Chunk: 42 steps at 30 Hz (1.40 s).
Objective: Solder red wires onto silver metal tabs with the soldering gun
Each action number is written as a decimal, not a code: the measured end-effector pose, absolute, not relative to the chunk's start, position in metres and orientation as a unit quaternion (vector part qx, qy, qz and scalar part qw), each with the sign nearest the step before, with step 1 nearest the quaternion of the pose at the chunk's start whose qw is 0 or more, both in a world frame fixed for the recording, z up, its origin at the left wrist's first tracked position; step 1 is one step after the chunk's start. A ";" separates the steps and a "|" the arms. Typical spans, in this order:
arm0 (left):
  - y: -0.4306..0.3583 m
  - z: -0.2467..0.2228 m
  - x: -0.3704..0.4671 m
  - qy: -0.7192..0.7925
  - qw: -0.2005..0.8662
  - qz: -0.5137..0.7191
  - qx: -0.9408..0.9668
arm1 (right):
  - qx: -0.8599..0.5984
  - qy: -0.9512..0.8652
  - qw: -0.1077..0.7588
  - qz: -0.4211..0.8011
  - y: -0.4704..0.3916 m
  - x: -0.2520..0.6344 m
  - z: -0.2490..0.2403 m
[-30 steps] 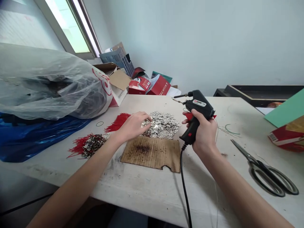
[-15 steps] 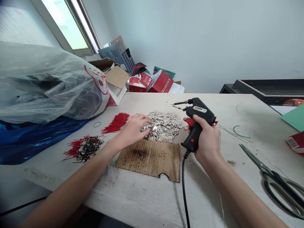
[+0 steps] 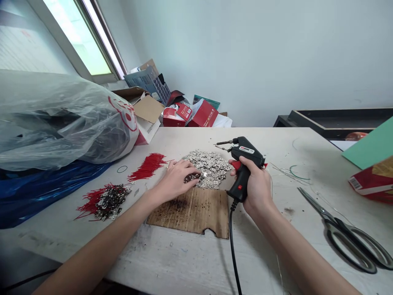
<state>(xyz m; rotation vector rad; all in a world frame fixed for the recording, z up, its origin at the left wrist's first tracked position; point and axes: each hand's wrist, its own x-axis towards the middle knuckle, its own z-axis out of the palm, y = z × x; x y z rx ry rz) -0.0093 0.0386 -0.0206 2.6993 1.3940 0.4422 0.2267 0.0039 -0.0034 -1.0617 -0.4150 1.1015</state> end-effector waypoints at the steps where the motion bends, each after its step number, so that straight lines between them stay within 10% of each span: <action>1: 0.038 -0.021 -0.009 0.453 0.036 0.145 0.879 | -0.477 -0.187 0.700 0.497 0.003 0.226 -0.003; 42: 0.016 -0.001 0.003 0.231 0.328 0.159 0.902 | -0.492 -0.184 0.670 0.524 0.000 0.224 0.001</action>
